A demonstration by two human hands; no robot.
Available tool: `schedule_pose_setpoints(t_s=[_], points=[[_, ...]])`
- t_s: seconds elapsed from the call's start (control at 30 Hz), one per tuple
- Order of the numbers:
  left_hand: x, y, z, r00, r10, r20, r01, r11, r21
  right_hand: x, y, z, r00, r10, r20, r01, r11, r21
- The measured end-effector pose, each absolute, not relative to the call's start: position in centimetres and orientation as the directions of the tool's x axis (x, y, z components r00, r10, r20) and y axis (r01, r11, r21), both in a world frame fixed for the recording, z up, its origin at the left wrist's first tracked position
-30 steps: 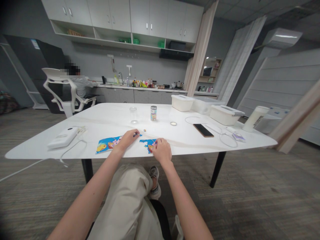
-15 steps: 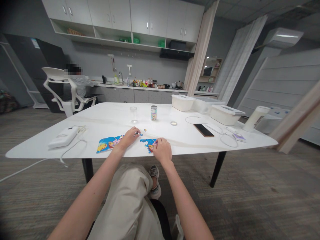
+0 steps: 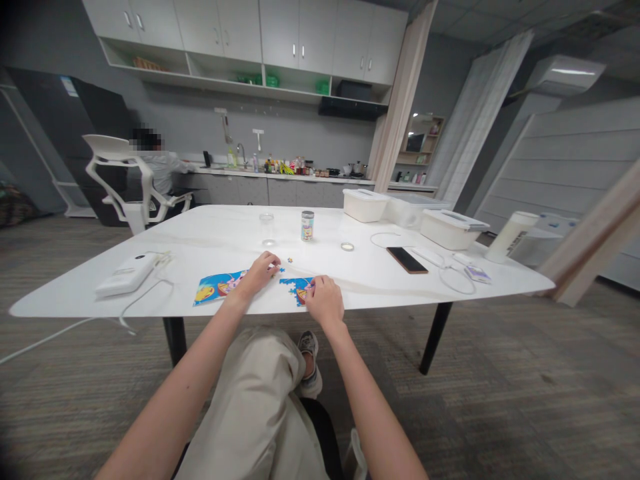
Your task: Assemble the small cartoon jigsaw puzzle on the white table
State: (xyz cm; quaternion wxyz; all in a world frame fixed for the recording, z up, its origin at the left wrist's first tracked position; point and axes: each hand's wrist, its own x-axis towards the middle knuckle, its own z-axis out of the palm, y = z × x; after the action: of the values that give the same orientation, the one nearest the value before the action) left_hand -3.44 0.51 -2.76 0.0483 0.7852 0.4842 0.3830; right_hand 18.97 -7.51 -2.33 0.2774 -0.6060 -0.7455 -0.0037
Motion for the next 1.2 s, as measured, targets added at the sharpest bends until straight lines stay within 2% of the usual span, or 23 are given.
schedule_pose_setpoints(t_s=[0.87,1.2], points=[[-3.32,0.35,-2.67,0.244,0.759,0.603,0.685,-0.575,0.446,18.89,-7.91,-1.78,-0.108,0.905,0.411,0.899,0.265,-0.349],[-3.26,0.08,-2.34,0.204,0.800,0.564,0.753,-0.497,0.431,18.87,-7.88,-1.89,-0.106,0.904,0.415,0.897,0.267,-0.353]])
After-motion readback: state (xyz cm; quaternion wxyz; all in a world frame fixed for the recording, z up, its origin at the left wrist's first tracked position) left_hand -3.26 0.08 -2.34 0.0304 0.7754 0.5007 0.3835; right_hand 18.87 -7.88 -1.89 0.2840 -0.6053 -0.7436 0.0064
